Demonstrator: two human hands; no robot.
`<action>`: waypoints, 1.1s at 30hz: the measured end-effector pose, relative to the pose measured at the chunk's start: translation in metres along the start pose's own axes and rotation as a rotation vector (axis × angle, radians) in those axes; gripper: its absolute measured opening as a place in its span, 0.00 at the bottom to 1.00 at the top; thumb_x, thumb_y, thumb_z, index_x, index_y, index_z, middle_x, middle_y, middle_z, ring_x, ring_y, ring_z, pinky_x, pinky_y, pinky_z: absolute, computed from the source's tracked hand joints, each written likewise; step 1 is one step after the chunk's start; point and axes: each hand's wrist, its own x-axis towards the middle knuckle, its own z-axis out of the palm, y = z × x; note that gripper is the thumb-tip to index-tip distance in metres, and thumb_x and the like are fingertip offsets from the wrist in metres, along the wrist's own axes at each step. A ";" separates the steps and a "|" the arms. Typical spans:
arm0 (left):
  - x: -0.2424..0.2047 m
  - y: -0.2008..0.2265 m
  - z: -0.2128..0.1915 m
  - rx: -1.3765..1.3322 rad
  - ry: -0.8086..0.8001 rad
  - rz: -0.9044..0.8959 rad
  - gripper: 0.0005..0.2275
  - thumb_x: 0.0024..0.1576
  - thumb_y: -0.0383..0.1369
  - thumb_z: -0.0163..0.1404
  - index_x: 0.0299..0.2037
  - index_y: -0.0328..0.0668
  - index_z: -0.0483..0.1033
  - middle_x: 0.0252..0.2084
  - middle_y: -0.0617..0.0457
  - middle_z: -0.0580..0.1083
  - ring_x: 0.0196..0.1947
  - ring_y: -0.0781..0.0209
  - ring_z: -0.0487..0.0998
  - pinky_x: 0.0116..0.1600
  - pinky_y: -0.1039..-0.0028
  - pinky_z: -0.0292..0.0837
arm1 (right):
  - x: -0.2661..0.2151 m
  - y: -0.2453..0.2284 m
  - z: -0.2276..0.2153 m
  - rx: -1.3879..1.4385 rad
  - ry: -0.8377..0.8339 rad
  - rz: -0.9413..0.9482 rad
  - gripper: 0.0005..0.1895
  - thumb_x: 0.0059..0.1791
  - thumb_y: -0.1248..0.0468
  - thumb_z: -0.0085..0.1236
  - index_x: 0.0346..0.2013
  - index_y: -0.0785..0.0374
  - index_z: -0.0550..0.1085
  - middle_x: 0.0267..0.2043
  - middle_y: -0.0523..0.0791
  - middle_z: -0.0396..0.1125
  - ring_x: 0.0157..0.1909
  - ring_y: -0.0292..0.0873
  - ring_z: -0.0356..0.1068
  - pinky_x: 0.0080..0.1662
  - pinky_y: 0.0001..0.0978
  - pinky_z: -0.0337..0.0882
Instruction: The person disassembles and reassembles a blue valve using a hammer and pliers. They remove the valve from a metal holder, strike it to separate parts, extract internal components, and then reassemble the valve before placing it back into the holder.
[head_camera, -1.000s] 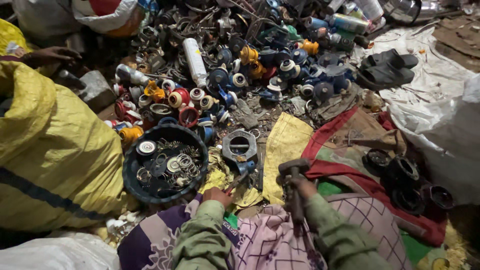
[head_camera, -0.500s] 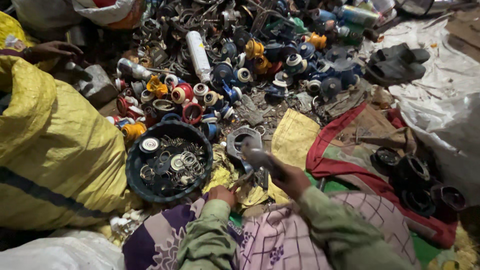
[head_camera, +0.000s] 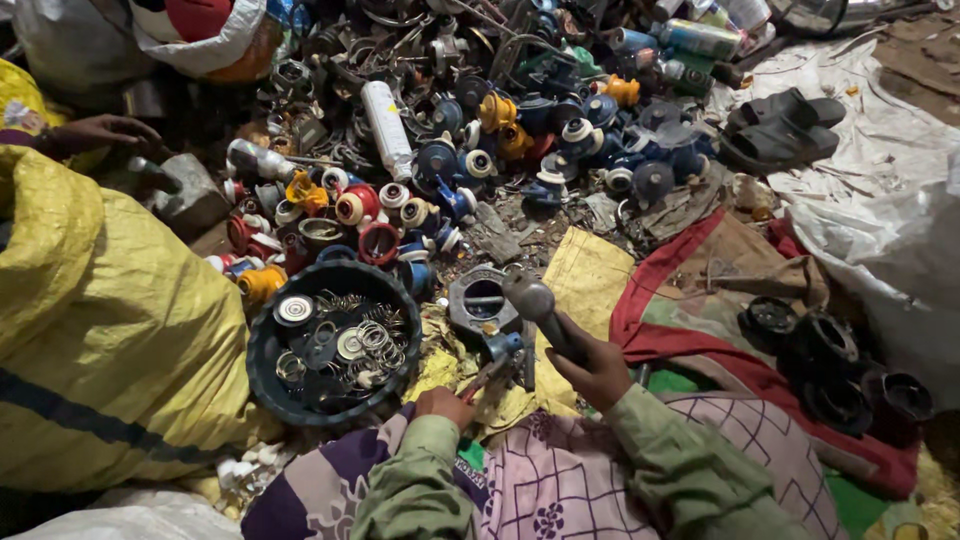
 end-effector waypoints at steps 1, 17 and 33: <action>-0.001 0.001 0.001 -0.014 -0.014 -0.021 0.27 0.46 0.55 0.62 0.43 0.38 0.82 0.49 0.35 0.77 0.53 0.39 0.78 0.58 0.58 0.75 | -0.002 -0.002 0.000 0.034 -0.015 0.044 0.35 0.46 0.60 0.66 0.67 0.60 0.68 0.28 0.49 0.70 0.30 0.29 0.63 0.34 0.28 0.69; -0.008 -0.005 0.000 -0.056 0.031 -0.021 0.21 0.48 0.48 0.62 0.41 0.38 0.83 0.44 0.35 0.79 0.48 0.39 0.81 0.54 0.58 0.77 | 0.010 0.038 0.025 -0.152 -0.161 0.416 0.34 0.47 0.54 0.64 0.68 0.46 0.67 0.30 0.53 0.74 0.25 0.41 0.68 0.34 0.35 0.71; -0.014 0.023 -0.036 0.032 -0.046 0.155 0.24 0.46 0.55 0.62 0.40 0.42 0.84 0.42 0.37 0.80 0.44 0.41 0.82 0.50 0.57 0.76 | 0.006 0.011 -0.003 0.356 0.165 0.191 0.34 0.49 0.62 0.64 0.69 0.58 0.67 0.29 0.34 0.66 0.24 0.27 0.58 0.25 0.23 0.60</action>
